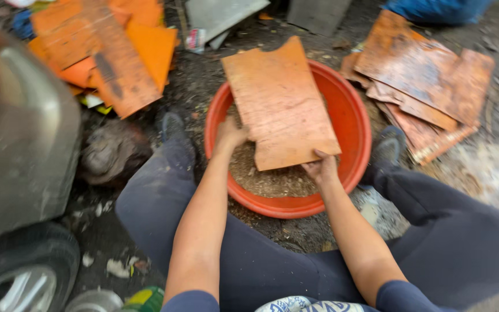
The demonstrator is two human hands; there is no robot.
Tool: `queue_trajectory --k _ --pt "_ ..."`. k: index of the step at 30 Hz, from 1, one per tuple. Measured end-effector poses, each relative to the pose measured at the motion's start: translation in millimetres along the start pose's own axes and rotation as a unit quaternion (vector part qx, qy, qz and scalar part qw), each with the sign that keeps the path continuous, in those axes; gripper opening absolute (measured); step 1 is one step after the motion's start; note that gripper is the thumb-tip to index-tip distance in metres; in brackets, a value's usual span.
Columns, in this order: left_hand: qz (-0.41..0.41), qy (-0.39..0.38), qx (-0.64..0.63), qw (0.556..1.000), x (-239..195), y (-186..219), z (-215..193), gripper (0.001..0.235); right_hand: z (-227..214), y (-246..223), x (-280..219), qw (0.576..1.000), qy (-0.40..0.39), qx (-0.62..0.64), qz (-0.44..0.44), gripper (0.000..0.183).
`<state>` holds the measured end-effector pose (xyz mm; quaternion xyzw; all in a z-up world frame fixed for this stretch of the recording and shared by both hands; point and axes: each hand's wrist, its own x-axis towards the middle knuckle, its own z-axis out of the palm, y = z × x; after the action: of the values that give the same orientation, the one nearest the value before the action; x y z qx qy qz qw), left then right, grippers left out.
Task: The person scrapes debris from orange tiles using a small metal tool and a cloth, working over a red basin filled with wood shavings. The person flips the tiles and continues scraping both sides, then places the cleaned tiles aside.
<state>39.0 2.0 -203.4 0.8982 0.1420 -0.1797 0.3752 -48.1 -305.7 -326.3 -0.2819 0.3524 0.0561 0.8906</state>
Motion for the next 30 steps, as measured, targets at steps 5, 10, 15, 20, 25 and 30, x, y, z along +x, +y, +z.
queue_trajectory --k 5,10,15,20,25,30 --pt "0.138 -0.004 0.095 0.986 -45 76 -93 0.067 19 1 -24 0.999 0.015 0.037 -0.01 0.057" --pt "0.103 0.031 0.054 0.993 -71 58 -205 0.064 54 -1 -56 0.997 0.025 0.057 -0.038 0.066" --pt "0.004 0.236 0.163 0.958 -60 -86 -238 0.056 69 -3 -79 0.998 -0.006 0.051 -0.019 0.071" --pt "-0.153 0.243 0.204 0.936 -36 -239 -203 0.095 64 2 -78 0.998 0.007 0.053 -0.027 0.073" --pt "-0.052 0.327 0.173 0.928 -37 -289 -187 0.056 59 4 -75 0.998 0.007 0.059 -0.031 0.071" --pt "0.134 0.378 0.081 0.913 -45 -235 -194 0.044 64 13 -70 0.998 -0.009 0.057 -0.028 0.07"
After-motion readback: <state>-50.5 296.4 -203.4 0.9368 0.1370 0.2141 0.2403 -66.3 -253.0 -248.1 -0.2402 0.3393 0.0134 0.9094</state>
